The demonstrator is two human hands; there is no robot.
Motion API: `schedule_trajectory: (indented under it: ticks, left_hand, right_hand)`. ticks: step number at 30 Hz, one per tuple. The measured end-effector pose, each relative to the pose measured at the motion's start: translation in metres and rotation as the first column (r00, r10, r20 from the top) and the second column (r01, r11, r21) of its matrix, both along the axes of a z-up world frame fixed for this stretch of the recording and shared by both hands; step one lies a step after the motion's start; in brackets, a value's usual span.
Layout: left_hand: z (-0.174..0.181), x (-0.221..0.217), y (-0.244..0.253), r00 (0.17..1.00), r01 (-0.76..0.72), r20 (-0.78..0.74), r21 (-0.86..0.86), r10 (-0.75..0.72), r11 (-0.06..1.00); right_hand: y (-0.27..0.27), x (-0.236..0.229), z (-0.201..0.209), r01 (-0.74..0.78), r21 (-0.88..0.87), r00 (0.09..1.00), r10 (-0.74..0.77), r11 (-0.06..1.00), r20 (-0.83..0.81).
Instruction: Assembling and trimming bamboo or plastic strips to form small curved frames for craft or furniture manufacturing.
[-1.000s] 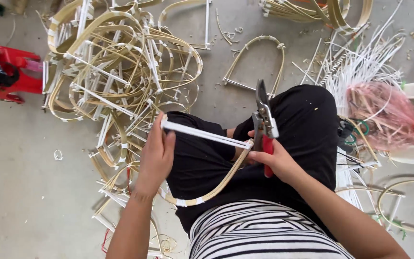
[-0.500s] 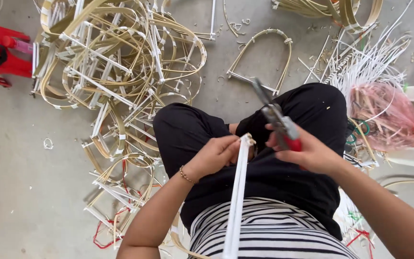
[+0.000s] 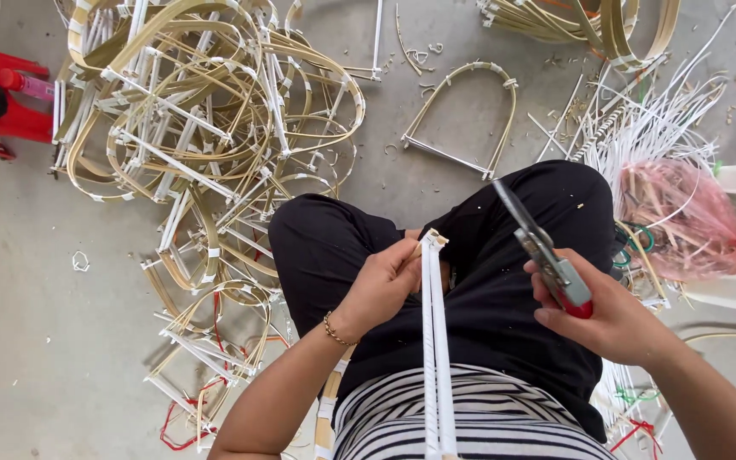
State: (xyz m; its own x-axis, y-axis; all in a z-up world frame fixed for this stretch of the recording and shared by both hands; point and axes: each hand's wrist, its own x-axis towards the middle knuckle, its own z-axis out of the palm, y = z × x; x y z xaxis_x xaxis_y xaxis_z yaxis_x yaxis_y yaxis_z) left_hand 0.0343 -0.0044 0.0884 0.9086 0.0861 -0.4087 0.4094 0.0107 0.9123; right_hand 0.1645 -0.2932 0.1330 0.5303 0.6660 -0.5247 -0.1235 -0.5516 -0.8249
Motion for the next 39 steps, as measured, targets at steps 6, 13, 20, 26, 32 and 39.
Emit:
schedule_trajectory:
  ticks: [6,13,20,26,32,39]
  left_hand:
    - [0.024,0.003,-0.01,0.977,0.122,0.136,0.261,-0.161,0.958]
    - [0.022,0.004,-0.016,0.962,0.171,0.153,0.309,-0.226,0.936]
    - [0.026,0.005,-0.023,0.97,0.174,0.117,0.288,-0.215,0.942]
    - [0.007,0.004,-0.021,0.97,0.189,0.115,0.21,-0.216,0.959]
    - [0.003,0.015,-0.035,0.971,0.238,-0.001,0.065,-0.239,0.969]
    - [0.0,0.027,-0.052,0.948,0.317,-0.04,0.039,-0.315,0.948]
  right_hand:
    - [0.016,0.001,0.026,-0.157,-0.162,0.953,0.193,0.974,0.235]
    - [0.011,-0.026,-0.006,-0.135,-0.063,0.981,0.143,0.989,0.13]
    - [0.005,-0.039,-0.018,-0.014,-0.099,0.998,0.007,0.995,-0.069]
    - [-0.016,-0.03,-0.035,-0.169,-0.023,0.985,0.168,0.985,-0.045]
    - [-0.017,-0.027,-0.008,-0.194,-0.067,0.971,0.182,0.979,-0.154]
    - [-0.034,-0.023,-0.014,-0.23,-0.175,0.973,0.223,0.957,-0.058]
